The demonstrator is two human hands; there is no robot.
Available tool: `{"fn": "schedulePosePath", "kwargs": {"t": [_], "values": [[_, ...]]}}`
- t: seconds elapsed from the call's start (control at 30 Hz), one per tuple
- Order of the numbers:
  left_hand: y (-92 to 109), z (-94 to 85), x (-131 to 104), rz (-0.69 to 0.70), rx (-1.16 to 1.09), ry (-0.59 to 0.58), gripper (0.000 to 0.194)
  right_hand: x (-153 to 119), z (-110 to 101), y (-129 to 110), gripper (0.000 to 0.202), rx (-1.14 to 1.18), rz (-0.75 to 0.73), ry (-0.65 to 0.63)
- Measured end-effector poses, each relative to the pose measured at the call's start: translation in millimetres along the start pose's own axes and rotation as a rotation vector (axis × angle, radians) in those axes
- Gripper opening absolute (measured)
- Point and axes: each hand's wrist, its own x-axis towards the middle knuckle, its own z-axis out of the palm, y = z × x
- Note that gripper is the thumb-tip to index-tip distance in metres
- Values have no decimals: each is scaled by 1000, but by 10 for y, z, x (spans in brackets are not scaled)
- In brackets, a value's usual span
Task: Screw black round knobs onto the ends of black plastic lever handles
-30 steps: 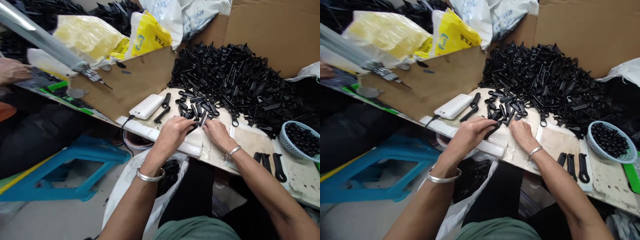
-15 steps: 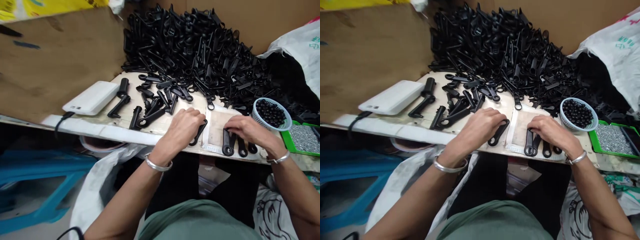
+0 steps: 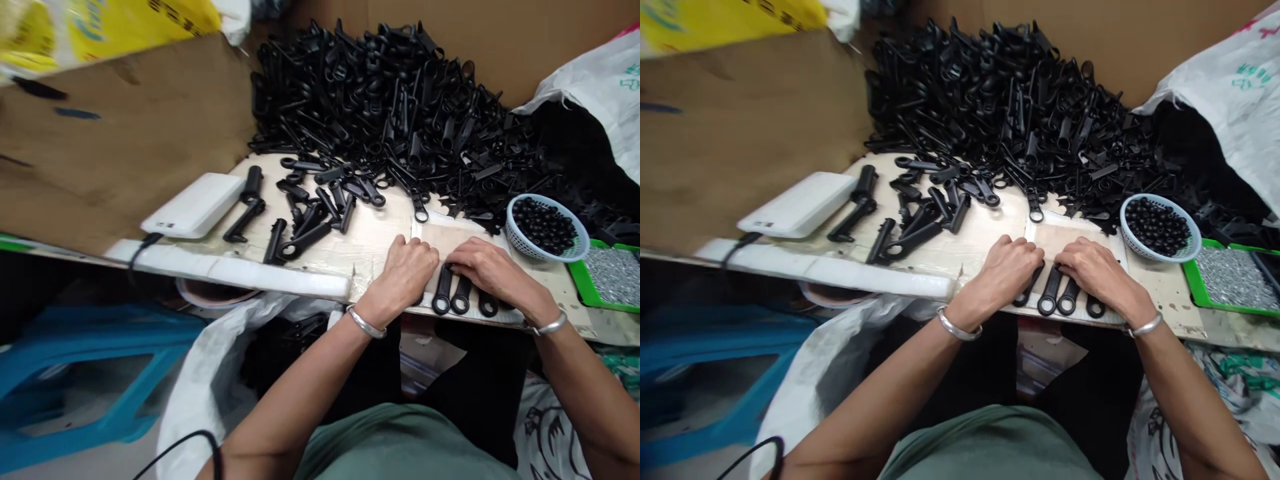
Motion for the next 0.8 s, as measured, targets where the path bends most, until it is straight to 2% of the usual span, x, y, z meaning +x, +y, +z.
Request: {"fn": "schedulePosePath", "kwargs": {"t": [0.1, 0.2, 0.27, 0.37, 0.47, 0.53, 0.63, 0.73, 0.8], "values": [[32, 11, 8, -46, 6, 5, 21, -21, 74, 71, 22, 50, -29, 47], [-55, -24, 10, -99, 13, 15, 17, -76, 82, 175, 21, 88, -25, 129], [-216, -86, 6, -164, 18, 38, 16, -188, 10, 231, 23, 91, 26, 245], [-580, -167, 67, -290, 31, 104, 19, -459, -145, 260, 24, 61, 168, 422], [-925, -141, 233, -341, 94, 228, 23, -746, -192, 224, 22, 32, 303, 497], [-1066, -72, 354, -331, 95, 163, 26, -911, -129, 184, 20, 31, 347, 513], [-1151, 34, 479, -333, 59, 45, 25, -1112, 18, 120, 18, 78, 373, 519], [-1141, 54, 493, -344, 35, 40, 26, -1256, 101, 55, 17, 126, 406, 530], [-1090, -4, 420, -345, 28, 60, 26, -1310, 103, 10, 16, 143, 427, 561]]}}
